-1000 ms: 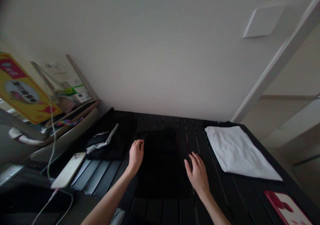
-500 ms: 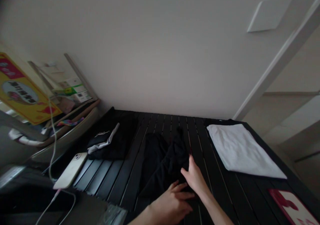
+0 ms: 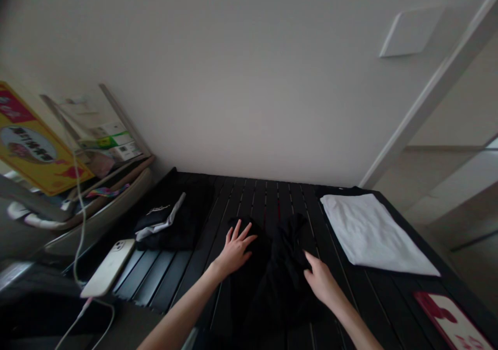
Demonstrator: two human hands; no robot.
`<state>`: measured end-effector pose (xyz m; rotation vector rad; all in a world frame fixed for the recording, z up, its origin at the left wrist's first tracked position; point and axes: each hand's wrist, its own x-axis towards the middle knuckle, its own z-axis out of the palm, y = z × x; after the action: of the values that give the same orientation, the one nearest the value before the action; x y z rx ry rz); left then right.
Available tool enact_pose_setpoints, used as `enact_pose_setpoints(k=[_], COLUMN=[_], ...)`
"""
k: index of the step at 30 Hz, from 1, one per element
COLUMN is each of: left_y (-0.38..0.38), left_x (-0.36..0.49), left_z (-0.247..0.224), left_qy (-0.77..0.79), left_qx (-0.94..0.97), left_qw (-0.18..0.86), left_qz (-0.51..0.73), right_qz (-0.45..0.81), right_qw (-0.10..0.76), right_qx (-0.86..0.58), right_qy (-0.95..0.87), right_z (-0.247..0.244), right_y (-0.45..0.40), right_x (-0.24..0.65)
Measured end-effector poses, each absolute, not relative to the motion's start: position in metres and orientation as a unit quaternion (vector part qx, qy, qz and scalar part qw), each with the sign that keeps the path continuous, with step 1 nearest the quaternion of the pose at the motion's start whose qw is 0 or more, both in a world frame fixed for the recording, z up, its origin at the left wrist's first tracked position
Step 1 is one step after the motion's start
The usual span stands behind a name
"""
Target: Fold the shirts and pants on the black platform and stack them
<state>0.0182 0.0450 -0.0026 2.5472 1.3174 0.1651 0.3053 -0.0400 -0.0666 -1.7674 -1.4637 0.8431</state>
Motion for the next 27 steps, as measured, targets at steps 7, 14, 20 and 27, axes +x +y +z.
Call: enact_pose_setpoints(k=[7, 14, 20, 27], left_y=[0.012, -0.085, -0.067, -0.028], left_x=[0.016, 0.024, 0.053, 0.087], left_z=[0.013, 0.023, 0.07, 0.011], left_qy=[0.458, 0.527, 0.546, 0.405], left_qx=[0.882, 0.809, 0.813, 0.898], left_qw=[0.108, 0.18, 0.197, 0.169], left_qz=[0.014, -0.186, -0.044, 0.029], right_qz=[0.203, 0.002, -0.119, 0.078], right_qw=[0.381, 0.485, 0.367, 0.068], right_qx=[-0.708, -0.71, -0.744, -0.846], right_qy=[-0.559, -0.511, -0.546, -0.524], right_z=[-0.047, 0.001, -0.006, -0.051], right_y=[-0.028, -0.003, -0.004, -0.048], right_x=[0.334, 0.365, 0.344, 0.291])
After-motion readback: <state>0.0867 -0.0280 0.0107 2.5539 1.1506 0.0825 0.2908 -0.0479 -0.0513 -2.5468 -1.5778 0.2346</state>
